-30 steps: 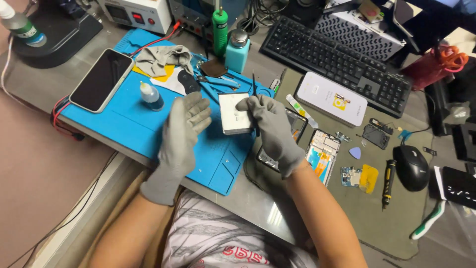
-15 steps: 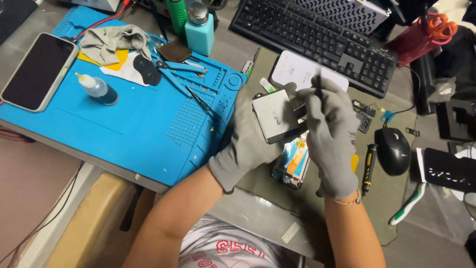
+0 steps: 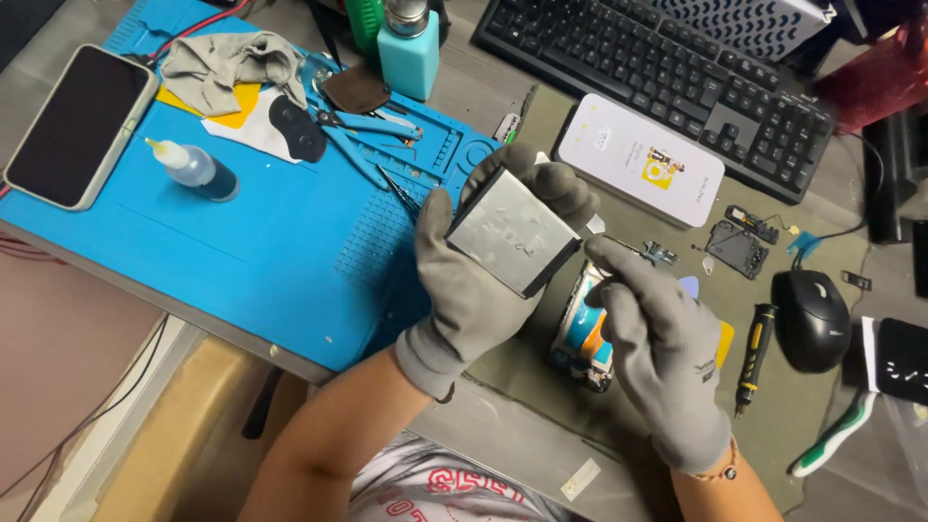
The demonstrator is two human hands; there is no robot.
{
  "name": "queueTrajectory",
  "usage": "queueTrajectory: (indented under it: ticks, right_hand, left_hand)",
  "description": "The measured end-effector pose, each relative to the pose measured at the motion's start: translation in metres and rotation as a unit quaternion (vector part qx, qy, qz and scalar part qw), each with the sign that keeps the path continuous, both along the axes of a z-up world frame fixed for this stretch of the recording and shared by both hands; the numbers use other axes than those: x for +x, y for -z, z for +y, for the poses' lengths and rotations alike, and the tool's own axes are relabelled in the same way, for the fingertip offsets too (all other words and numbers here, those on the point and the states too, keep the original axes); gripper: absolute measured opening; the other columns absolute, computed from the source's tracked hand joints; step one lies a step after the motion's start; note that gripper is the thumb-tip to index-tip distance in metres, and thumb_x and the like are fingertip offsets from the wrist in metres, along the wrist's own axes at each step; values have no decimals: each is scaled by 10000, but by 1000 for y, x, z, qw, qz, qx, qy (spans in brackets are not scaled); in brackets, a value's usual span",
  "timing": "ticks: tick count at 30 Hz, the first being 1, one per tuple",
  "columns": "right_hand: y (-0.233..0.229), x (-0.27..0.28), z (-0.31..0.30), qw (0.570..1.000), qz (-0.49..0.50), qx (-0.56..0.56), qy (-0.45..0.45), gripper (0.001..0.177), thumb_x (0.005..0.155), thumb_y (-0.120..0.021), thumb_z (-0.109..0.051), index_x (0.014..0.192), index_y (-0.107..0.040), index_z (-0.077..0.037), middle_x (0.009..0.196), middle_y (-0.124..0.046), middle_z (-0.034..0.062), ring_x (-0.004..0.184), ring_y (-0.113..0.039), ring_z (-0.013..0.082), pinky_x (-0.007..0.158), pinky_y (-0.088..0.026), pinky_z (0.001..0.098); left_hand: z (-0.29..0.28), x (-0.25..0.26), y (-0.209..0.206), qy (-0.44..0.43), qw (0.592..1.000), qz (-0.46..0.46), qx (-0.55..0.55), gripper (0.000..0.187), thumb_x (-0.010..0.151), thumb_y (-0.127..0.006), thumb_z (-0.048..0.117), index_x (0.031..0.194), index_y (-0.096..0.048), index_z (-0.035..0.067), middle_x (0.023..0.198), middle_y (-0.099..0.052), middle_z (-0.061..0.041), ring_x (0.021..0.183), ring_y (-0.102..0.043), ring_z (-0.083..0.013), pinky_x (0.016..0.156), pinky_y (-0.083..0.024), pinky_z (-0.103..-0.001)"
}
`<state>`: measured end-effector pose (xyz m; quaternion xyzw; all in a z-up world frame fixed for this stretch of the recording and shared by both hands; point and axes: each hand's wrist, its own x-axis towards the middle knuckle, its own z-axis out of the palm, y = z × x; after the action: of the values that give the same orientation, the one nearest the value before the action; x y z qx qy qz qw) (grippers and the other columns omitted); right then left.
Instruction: Removing adhesive from a mobile phone battery using a motorized tool during a repair process.
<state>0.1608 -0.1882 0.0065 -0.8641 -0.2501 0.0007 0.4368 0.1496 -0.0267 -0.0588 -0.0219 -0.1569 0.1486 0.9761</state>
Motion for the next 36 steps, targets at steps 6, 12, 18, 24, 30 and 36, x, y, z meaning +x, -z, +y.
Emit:
queueTrajectory:
  ticks: [6,12,18,24,30,36]
  right_hand:
    - [25,2,-8,970,-201,-130,-42,361,1057,-601,-202,1414,-656,-189,1011,-696,73,805,-661,261,746,-517,372]
    - [39,0,-6,967,-245,-47,-48,299,993,-745,-47,1284,-681,-12,1208,-753,120,1007,-757,257,871,-579,349]
    - [39,-2,-2,957,-278,-73,-27,223,985,-758,-24,1205,-731,-51,1020,-748,85,859,-719,250,767,-541,338]
    - [42,-4,-2,963,-256,-79,-9,248,965,-783,-53,1204,-739,-101,1003,-746,70,815,-703,266,736,-531,361]
    - [42,-3,-2,964,-256,-74,-12,234,961,-770,-38,1189,-742,-84,1000,-748,80,827,-713,264,742,-535,356]
    - [50,-2,-5,956,-284,-73,-11,256,959,-808,-30,1199,-739,-84,1051,-764,66,804,-710,265,719,-535,366]
  left_hand:
    - [0,-6,7,-40,998,-46,34,682,1116,-462,557,1503,-571,6,1477,-620,-246,1416,-574,-411,1315,-366,-601]
    - [-4,-10,-17,-46,998,-27,24,604,1056,-567,510,1349,-602,-17,1246,-687,-247,1219,-650,-388,1255,-384,-619]
    - [-5,-13,-18,-42,998,-42,27,588,1072,-540,504,1351,-617,-9,1247,-695,-249,1229,-644,-390,1292,-352,-614]
    - [-4,-16,-27,-50,997,-22,46,581,1073,-547,498,1348,-611,-10,1234,-698,-220,1218,-662,-357,1263,-397,-599]
    - [-3,-15,-31,-41,997,-11,71,596,988,-617,524,1218,-598,-26,1146,-679,-198,1139,-670,-321,1205,-440,-531]
    - [-3,-16,-34,-50,996,-5,76,577,993,-612,520,1192,-599,-22,1124,-678,-173,1129,-669,-299,1193,-452,-506]
